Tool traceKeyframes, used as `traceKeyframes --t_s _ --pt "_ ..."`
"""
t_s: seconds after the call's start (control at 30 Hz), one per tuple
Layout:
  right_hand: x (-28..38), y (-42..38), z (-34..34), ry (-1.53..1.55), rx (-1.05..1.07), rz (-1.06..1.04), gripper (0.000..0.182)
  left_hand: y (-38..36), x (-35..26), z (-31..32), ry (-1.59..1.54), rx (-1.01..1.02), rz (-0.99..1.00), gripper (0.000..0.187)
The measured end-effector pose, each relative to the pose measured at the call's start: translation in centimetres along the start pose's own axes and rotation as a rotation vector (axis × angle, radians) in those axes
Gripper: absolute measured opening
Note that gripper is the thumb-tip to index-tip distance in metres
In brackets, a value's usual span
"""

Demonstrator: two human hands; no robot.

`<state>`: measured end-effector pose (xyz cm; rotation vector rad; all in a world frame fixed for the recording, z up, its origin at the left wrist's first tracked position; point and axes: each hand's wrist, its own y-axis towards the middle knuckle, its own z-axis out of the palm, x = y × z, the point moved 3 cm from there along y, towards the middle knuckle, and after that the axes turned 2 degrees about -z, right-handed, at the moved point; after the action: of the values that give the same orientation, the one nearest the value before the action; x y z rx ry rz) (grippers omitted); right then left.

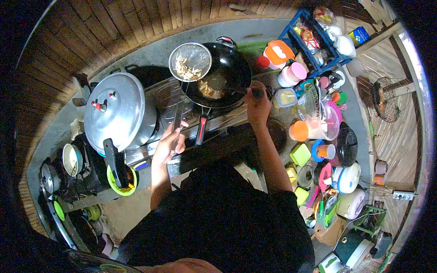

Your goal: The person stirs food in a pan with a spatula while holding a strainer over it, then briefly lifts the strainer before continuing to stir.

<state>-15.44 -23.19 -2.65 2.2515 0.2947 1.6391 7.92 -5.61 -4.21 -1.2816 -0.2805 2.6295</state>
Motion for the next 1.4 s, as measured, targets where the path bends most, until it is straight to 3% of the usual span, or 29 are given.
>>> traceKeyframes --t_s 0.17,0.23,0.37,0.5,0.57,0.73,0.8,0.93,1.0,1.13,1.33,1.4 --pt "-2.0 -0.6 -2.0 -0.196 -0.003 -0.02 0.022 -0.2 0.0 -0.2 -0.003 -0.007 0.002 0.027" --pt "-1.0 -1.2 -2.1 0.03 -0.018 0.069 0.018 -0.2 0.2 -0.5 0.001 -0.018 0.008 0.026" --pt "-1.3 -2.0 -1.2 0.129 0.024 0.01 0.016 0.1 0.3 -0.8 -0.01 -0.018 0.013 0.025" --pt "0.7 -1.5 -2.6 -0.055 -0.001 0.052 0.017 0.4 0.0 -0.6 -0.041 -0.035 0.002 0.024" --pt "1.4 -1.1 -4.0 -0.198 -0.069 -0.043 0.017 0.6 0.1 -0.5 -0.01 -0.057 0.029 0.027" --pt "-0.2 -1.2 -5.3 -0.206 -0.066 -0.029 0.016 1.0 0.6 -0.4 -0.007 -0.049 0.017 0.026" --pt "0.4 -2.0 -4.8 -0.208 -0.053 -0.142 0.017 1.1 0.8 -0.3 -0.003 -0.047 0.012 0.025" --pt "-0.4 -2.9 -4.6 -0.154 -0.077 -0.037 0.019 1.3 1.0 -0.3 -0.012 -0.007 -0.01 0.025" --pt "0.7 -2.7 -4.2 -0.336 0.006 -0.248 0.021 1.4 1.0 -0.5 -0.026 0.01 -0.019 0.024" --pt "-0.6 -3.1 -3.3 -0.26 -0.078 -0.195 0.021 1.4 1.0 -0.7 -0.002 -0.023 -0.031 0.024" --pt "-0.5 -3.2 -1.6 -0.268 -0.007 -0.252 0.02 1.1 1.0 -0.6 0.007 -0.024 -0.021 0.025" --pt "-2.5 -2.9 -0.9 -0.091 -0.086 -0.119 0.022 0.9 1.0 -0.5 0.023 -0.032 -0.01 0.026"
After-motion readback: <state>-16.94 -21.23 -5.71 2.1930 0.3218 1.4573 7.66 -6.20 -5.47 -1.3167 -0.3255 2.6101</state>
